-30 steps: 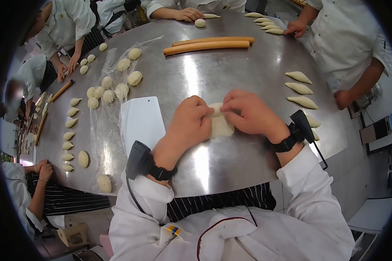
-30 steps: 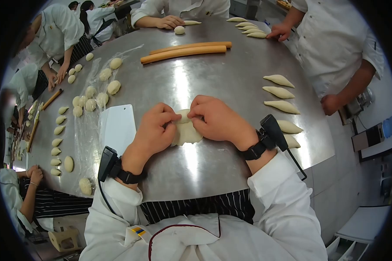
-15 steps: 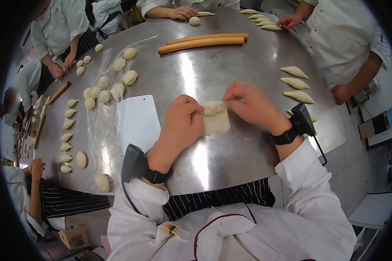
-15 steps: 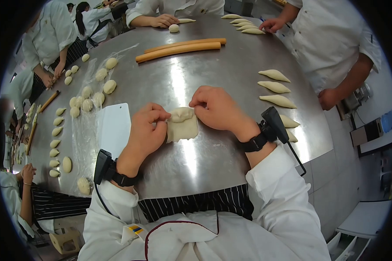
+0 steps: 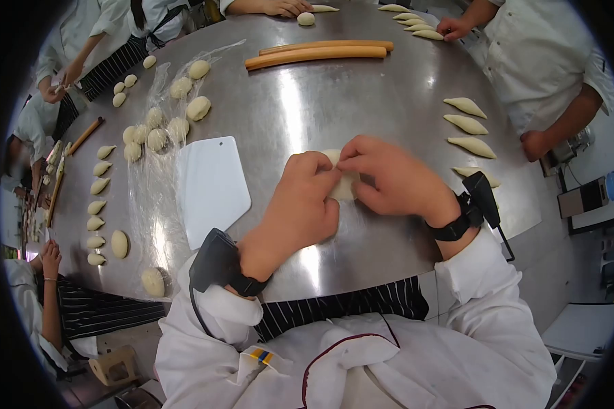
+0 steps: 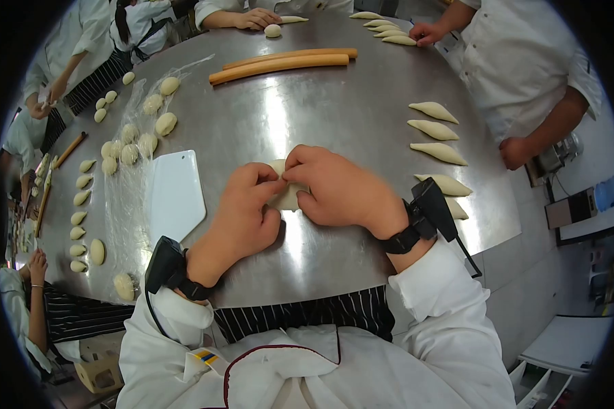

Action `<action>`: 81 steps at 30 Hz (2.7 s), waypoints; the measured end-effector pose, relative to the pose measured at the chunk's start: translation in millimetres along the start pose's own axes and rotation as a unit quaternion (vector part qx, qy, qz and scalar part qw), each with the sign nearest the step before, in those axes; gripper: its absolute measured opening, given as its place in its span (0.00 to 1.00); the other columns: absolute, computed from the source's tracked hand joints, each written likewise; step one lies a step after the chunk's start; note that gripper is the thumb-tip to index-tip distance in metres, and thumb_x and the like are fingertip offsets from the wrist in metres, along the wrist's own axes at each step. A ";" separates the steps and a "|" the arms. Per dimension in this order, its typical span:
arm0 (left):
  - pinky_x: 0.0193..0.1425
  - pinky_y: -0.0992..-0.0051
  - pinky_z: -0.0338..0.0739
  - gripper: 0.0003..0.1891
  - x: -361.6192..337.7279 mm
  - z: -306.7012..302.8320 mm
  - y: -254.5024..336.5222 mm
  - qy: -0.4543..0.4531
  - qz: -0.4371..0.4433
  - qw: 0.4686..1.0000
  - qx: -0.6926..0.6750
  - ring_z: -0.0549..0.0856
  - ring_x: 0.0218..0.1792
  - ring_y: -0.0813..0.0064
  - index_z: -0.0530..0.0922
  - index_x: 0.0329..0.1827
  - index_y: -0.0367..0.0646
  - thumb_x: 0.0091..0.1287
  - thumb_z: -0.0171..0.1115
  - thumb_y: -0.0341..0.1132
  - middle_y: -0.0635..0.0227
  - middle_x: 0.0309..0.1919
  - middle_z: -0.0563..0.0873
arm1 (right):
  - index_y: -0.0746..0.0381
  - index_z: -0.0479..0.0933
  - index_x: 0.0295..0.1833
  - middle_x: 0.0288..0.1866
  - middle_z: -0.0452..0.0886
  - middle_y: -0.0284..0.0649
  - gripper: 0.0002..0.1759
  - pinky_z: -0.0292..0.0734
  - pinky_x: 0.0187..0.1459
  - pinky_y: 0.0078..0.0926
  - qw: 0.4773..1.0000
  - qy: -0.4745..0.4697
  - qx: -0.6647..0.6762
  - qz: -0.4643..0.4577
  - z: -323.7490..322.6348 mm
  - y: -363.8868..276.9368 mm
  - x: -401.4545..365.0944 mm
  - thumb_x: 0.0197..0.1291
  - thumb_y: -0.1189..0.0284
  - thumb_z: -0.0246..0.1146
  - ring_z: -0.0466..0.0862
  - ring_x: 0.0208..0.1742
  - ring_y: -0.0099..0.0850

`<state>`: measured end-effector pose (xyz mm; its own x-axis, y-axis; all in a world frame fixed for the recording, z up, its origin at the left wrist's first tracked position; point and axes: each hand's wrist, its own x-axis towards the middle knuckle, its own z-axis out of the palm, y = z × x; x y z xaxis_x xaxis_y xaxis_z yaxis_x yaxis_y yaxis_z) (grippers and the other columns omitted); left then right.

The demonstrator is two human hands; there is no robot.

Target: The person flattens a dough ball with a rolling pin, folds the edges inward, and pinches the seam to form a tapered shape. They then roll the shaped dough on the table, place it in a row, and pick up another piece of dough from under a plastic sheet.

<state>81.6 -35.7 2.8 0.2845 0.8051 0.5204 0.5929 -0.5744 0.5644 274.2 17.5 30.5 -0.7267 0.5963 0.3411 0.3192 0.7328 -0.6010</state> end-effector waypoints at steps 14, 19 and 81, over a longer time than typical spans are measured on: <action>0.49 0.70 0.78 0.17 8.1 -23.2 -25.7 0.030 -0.055 0.995 -0.071 0.83 0.43 0.61 0.85 0.41 0.38 0.50 0.53 0.20 0.58 0.41 0.84 | 0.66 0.84 0.40 0.42 0.82 0.41 0.12 0.77 0.43 0.26 0.987 0.108 0.098 0.071 0.6 25.7 -3.5 0.53 0.81 0.57 0.83 0.39 0.35; 0.47 0.69 0.77 0.18 4.0 -19.2 -33.7 -0.040 -0.007 0.996 -0.083 0.82 0.43 0.61 0.85 0.42 0.38 0.49 0.52 0.20 0.59 0.41 0.83 | 0.65 0.83 0.42 0.43 0.81 0.38 0.11 0.76 0.48 0.27 0.989 0.017 0.125 0.072 -0.1 27.9 -5.3 0.52 0.82 0.60 0.82 0.45 0.33; 0.48 0.66 0.78 0.20 -19.5 -15.5 5.4 -0.061 0.074 0.995 0.040 0.80 0.42 0.57 0.84 0.42 0.34 0.43 0.57 0.20 0.56 0.42 0.80 | 0.68 0.82 0.38 0.45 0.79 0.42 0.12 0.77 0.50 0.34 0.998 0.011 -0.031 -0.051 16.2 -10.4 -20.6 0.45 0.82 0.60 0.78 0.47 0.42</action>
<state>67.6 -56.9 5.7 0.4584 0.7279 0.5100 0.5943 -0.6777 0.4331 276.0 -7.7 18.1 -0.7439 0.5246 0.4140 0.2827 0.8084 -0.5163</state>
